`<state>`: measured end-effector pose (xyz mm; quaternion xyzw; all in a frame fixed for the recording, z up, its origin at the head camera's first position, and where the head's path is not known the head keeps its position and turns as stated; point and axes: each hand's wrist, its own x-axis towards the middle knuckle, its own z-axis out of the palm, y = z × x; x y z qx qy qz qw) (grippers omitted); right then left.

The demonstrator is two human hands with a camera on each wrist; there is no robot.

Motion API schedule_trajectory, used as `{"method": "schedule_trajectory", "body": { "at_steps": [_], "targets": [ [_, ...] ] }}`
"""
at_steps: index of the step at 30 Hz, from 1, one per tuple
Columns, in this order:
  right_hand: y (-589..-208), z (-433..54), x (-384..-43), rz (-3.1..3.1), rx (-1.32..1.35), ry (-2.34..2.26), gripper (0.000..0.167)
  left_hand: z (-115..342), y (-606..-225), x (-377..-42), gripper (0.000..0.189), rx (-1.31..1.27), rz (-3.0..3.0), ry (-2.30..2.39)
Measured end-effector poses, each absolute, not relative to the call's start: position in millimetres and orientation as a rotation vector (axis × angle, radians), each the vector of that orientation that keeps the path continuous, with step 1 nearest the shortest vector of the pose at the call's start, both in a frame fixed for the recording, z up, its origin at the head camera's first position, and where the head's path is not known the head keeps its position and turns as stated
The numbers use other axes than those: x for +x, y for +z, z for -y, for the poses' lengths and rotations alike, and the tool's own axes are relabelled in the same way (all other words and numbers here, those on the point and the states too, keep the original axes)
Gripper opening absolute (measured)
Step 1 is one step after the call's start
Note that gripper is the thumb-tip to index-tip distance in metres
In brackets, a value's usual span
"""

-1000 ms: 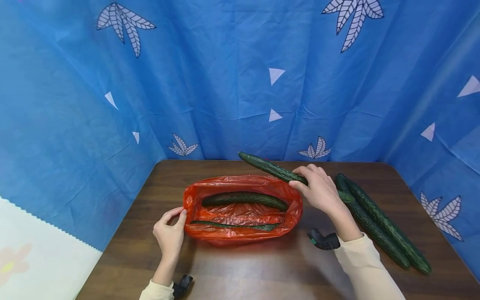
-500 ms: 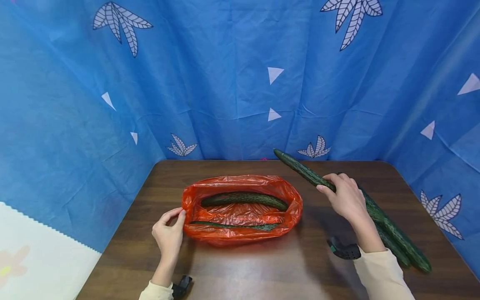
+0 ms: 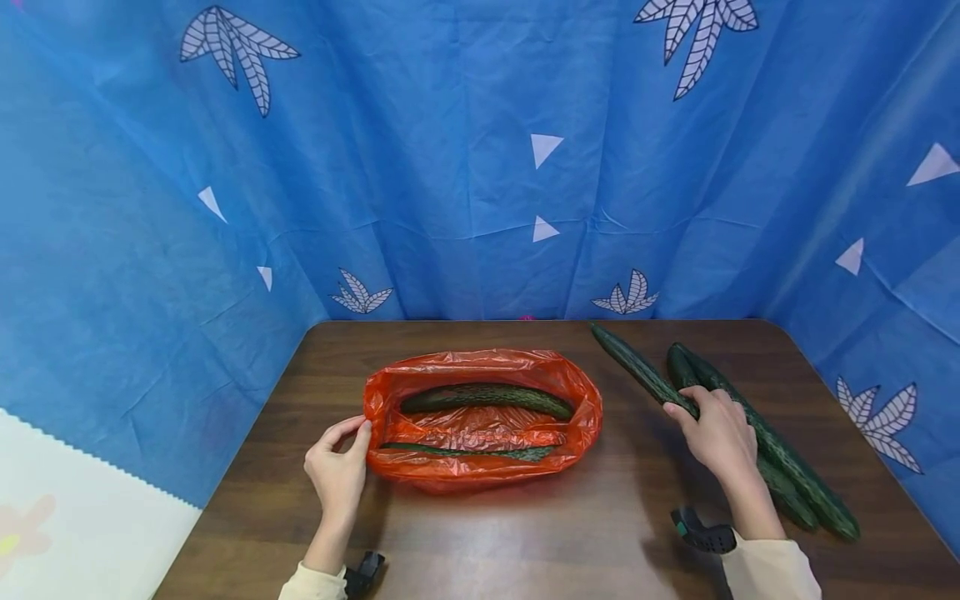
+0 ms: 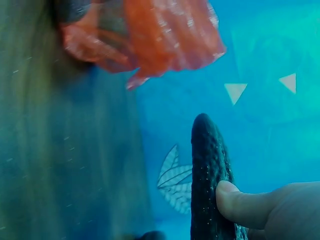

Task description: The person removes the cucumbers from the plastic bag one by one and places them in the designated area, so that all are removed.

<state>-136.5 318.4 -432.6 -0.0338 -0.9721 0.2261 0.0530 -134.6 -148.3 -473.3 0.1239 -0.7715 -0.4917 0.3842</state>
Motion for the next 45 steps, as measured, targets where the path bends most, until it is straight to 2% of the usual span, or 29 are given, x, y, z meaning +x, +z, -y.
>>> {"method": "schedule_trajectory", "body": {
  "at_steps": [15, 29, 38, 45],
  "targets": [
    [-464.7, -322.1, -123.7, 2.962, -0.400, 0.657, 0.062, 147.9, -470.9, -134.9, 0.005, 0.319, 1.982, -1.255],
    [-485.8, -317.0, -127.8, 2.951, -0.569, 0.645, 0.059, 149.6, -472.9, -135.8, 0.005, 0.322, 1.981, -1.256],
    [-491.0, -311.5, -130.5, 2.803, -0.608, 0.636, 0.048, 148.5, -471.9, -135.3, 0.005, 0.342, 1.981, -1.271],
    [-478.3, -304.3, -134.9, 2.710, -0.537, 0.663, 0.049, 148.4, -471.7, -135.1, 0.006, 0.346, 1.983, -1.269]
  ]
}}
